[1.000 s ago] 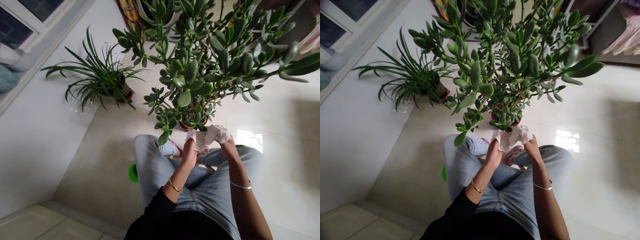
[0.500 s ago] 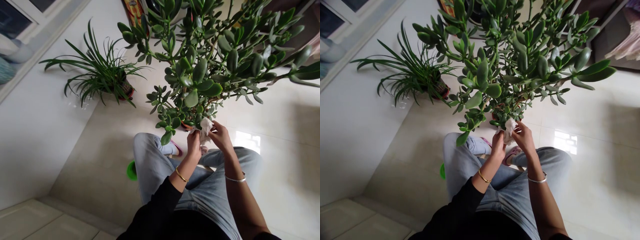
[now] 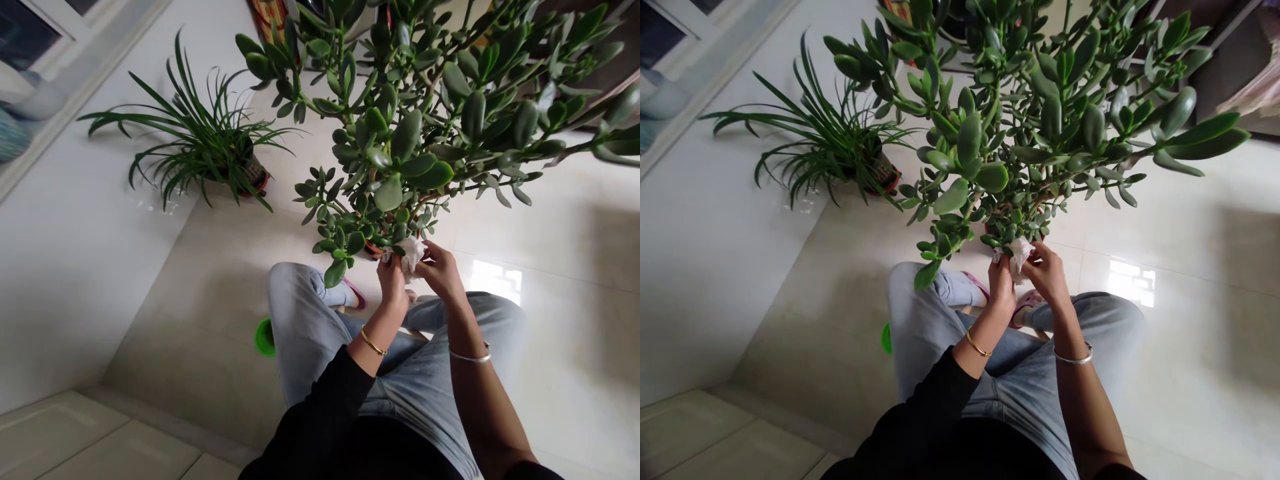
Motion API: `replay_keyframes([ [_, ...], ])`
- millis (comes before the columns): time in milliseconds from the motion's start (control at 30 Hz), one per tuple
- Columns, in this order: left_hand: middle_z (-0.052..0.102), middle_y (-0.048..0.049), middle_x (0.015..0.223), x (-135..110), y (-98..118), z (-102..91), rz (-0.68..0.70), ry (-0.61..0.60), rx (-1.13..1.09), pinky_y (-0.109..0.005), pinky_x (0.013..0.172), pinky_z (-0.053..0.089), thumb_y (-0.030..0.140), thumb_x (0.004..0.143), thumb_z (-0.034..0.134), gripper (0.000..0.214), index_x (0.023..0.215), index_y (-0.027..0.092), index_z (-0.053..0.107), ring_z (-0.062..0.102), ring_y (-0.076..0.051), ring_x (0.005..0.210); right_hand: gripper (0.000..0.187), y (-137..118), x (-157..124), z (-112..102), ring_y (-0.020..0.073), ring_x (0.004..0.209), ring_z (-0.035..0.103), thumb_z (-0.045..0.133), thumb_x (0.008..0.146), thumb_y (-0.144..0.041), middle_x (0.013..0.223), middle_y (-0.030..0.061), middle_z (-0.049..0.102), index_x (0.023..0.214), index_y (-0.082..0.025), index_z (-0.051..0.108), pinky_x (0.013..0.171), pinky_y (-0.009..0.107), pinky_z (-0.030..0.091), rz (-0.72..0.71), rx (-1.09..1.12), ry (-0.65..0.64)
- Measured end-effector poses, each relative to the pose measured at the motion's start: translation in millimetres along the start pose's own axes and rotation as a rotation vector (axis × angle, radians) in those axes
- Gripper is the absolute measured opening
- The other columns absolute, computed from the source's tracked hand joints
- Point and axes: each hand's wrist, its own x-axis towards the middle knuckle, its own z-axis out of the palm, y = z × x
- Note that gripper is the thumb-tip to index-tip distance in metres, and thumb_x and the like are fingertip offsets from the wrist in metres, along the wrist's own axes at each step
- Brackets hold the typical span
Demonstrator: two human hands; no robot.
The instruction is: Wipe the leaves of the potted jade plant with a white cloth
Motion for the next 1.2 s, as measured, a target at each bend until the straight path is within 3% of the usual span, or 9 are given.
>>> replay_keyframes([
  [300,0.068,0.0008,0.075,1.7,-6.2,-3.9,-0.016,-0.023,-0.041,-0.024,0.075,0.048,0.021,0.060,0.076,0.022,0.078,0.018,0.065,0.062,-0.013,0.074,0.015,6.3,-2.7,-2.8,0.0108,0.054,0.045,0.071,0.063,-0.027,0.064,-0.0038,0.063,0.075,-0.020,0.068,0.051,0.024,0.038,0.001,0.303,0.004],
  [433,0.071,0.0001,0.079,-0.5,-4.8,-5.4,-0.030,-0.069,-0.060,-0.025,0.077,0.049,0.017,0.053,0.079,0.029,0.079,0.019,0.065,0.064,-0.013,0.076,0.019,13.6,-4.6,-3.7,0.0132,0.063,0.056,0.079,0.067,-0.033,0.069,-0.0031,0.068,0.078,-0.021,0.070,0.058,0.024,0.043,-0.026,0.420,0.078],
  [600,0.071,0.0004,0.082,-5.8,-3.2,-4.8,-0.031,-0.088,-0.045,-0.026,0.082,0.049,0.017,0.055,0.080,0.031,0.083,0.019,0.066,0.066,-0.014,0.081,0.035,24.8,-6.3,1.3,0.0161,0.064,0.062,0.087,0.061,-0.043,0.071,-0.0024,0.070,0.084,-0.022,0.069,0.060,0.027,0.046,0.075,0.593,0.200],
  [733,0.071,-0.0001,0.085,-7.4,-2.6,-3.5,-0.007,-0.019,-0.025,-0.026,0.083,0.048,0.025,0.064,0.080,0.028,0.088,0.019,0.067,0.066,-0.015,0.084,0.039,28.6,-8.4,7.7,0.0171,0.067,0.062,0.085,0.064,-0.049,0.073,-0.0017,0.070,0.085,-0.023,0.067,0.064,0.029,0.049,0.094,0.579,0.217],
  [967,0.070,-0.0012,0.081,2.6,-6.3,-4.8,0.021,0.036,0.039,-0.027,0.075,0.048,0.034,0.079,0.071,0.017,0.083,0.019,0.063,0.065,-0.015,0.076,0.032,29.1,-12.4,14.2,0.0136,0.067,0.059,0.086,0.069,-0.044,0.076,-0.0027,0.070,0.086,-0.022,0.072,0.064,0.025,0.046,0.054,0.584,0.166],
  [1200,0.068,0.0016,0.080,0.3,-5.9,-3.5,0.014,-0.015,0.028,-0.025,0.080,0.049,0.021,0.066,0.075,0.020,0.083,0.019,0.064,0.063,-0.012,0.075,0.036,27.3,-12.4,18.9,0.0169,0.072,0.064,0.080,0.075,-0.053,0.082,-0.0001,0.074,0.092,-0.022,0.072,0.068,0.028,0.050,0.032,0.480,0.146],
])
